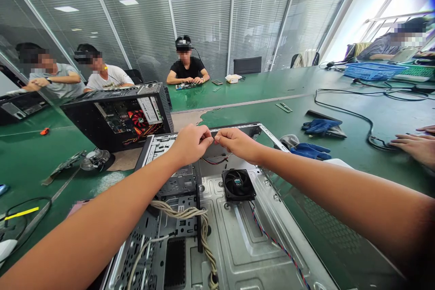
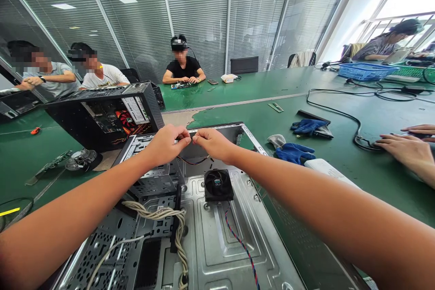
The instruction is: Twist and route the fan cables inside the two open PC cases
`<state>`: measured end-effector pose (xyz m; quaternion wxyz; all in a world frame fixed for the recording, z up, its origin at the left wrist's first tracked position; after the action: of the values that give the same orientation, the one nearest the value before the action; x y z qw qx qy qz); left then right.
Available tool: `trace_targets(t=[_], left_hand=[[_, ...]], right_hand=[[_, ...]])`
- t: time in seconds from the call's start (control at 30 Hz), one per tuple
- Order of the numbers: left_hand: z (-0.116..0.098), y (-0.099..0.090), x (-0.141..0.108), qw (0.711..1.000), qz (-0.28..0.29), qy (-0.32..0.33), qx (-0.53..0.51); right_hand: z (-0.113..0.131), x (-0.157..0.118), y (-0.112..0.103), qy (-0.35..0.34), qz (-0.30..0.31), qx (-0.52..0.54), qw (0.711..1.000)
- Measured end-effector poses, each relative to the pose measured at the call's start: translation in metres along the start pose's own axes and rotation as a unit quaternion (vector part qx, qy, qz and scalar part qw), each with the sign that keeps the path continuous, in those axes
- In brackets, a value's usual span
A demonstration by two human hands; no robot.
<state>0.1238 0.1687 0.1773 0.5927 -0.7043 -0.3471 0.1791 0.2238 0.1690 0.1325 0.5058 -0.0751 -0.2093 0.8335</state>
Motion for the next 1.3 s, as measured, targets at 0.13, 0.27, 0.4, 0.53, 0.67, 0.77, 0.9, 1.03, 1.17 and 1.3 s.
trace_targets(t=[0.13,0.27,0.4,0.53,0.67,0.77,0.9,1.03,1.17,1.3], left_hand=[[-0.006,-0.005,-0.003,0.999,-0.037,0.021,0.031],[-0.016,-0.01,-0.006,0.991,-0.059,0.048,0.111],[-0.027,-0.015,-0.009,0.976,-0.092,0.078,0.181],[-0.036,-0.017,-0.012,0.955,-0.125,0.096,0.25],[-0.046,-0.02,-0.017,0.935,-0.157,0.11,0.298],[-0.049,-0.02,-0.017,0.931,-0.146,0.114,0.314],[-0.049,-0.016,-0.015,0.938,-0.104,0.119,0.308],[-0.047,-0.014,-0.014,0.946,-0.082,0.119,0.292],[-0.046,-0.013,-0.012,0.951,-0.068,0.117,0.278],[-0.047,-0.01,-0.011,0.946,-0.055,0.123,0.295]], right_hand=[[-0.008,-0.001,0.003,0.027,0.01,0.124,0.992],[-0.011,-0.003,0.008,0.043,0.028,0.196,0.979],[-0.01,-0.005,0.013,0.049,0.045,0.243,0.968],[-0.01,-0.006,0.017,0.056,0.062,0.295,0.952],[-0.01,-0.007,0.019,0.066,0.075,0.328,0.94],[-0.011,-0.007,0.019,0.073,0.075,0.336,0.936],[-0.011,-0.007,0.018,0.076,0.072,0.322,0.941],[-0.01,-0.007,0.016,0.073,0.064,0.293,0.951],[-0.011,-0.006,0.014,0.063,0.044,0.261,0.962],[-0.011,-0.005,0.011,0.05,0.027,0.229,0.972]])
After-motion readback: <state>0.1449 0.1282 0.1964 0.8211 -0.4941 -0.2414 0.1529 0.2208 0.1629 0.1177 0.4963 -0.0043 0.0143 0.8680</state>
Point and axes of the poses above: each hand's wrist, its own x-axis towards the middle knuckle, its own y-axis out of the palm, z = x × y, the point moved 9 cm from there along x, towards the middle knuckle, and after that the axes turned 13 degrees about z, right-handed, at the moved point
